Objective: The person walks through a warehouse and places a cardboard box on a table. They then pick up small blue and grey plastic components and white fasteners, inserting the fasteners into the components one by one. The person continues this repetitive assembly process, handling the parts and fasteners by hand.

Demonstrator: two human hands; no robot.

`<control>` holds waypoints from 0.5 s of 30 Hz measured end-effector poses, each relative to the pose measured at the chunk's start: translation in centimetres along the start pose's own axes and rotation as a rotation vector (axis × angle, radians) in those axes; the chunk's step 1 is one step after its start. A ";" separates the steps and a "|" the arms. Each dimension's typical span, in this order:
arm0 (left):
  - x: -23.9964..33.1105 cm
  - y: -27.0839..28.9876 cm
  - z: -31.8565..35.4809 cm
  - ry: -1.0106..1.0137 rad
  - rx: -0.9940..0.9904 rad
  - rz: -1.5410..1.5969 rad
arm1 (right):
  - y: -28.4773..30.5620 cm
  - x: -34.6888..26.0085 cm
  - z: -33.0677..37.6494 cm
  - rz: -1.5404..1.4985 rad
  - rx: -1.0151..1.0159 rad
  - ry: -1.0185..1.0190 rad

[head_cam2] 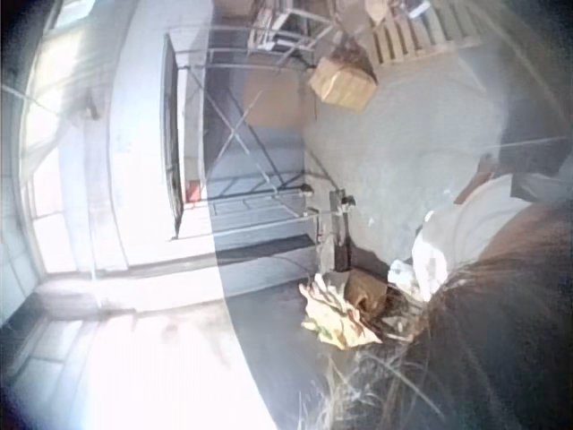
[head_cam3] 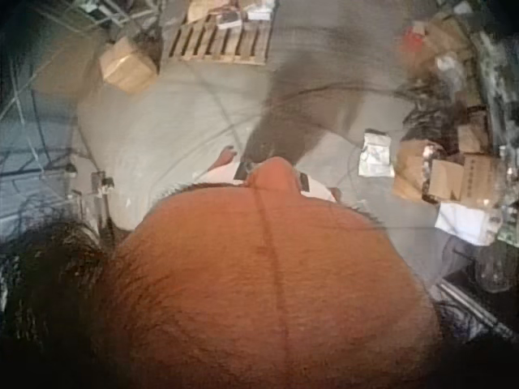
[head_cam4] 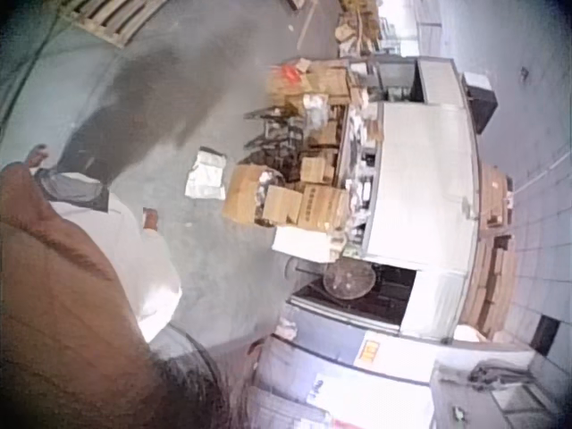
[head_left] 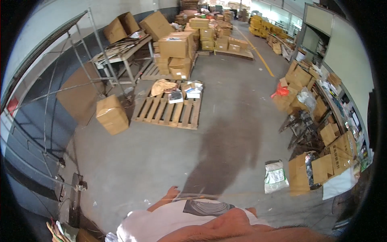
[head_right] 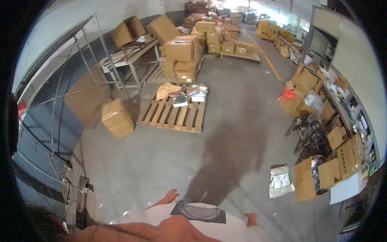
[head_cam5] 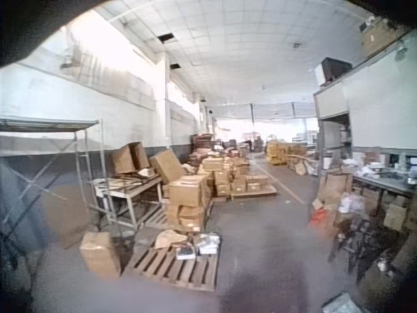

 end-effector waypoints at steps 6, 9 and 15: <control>11.7 -0.1 -12.4 0.223 -0.294 0.560 | 5.8 -2.8 -2.1 -0.279 -0.050 -0.236; 7.1 -0.9 -17.9 0.080 -0.372 0.129 | 9.3 -3.8 -6.2 -0.470 0.018 -0.291; 4.0 0.6 -30.3 0.400 -0.471 -0.267 | 14.9 -1.2 -13.8 -0.421 0.108 -0.401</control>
Point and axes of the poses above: each hand's wrist, its own z-axis away from the middle knuckle, its own y-axis out of the back of the hand, x = y × z, the point moved 1 cm from there along -z, towards the middle knuckle, and after that the axes turned 4 degrees about z, right-handed, at the moved point
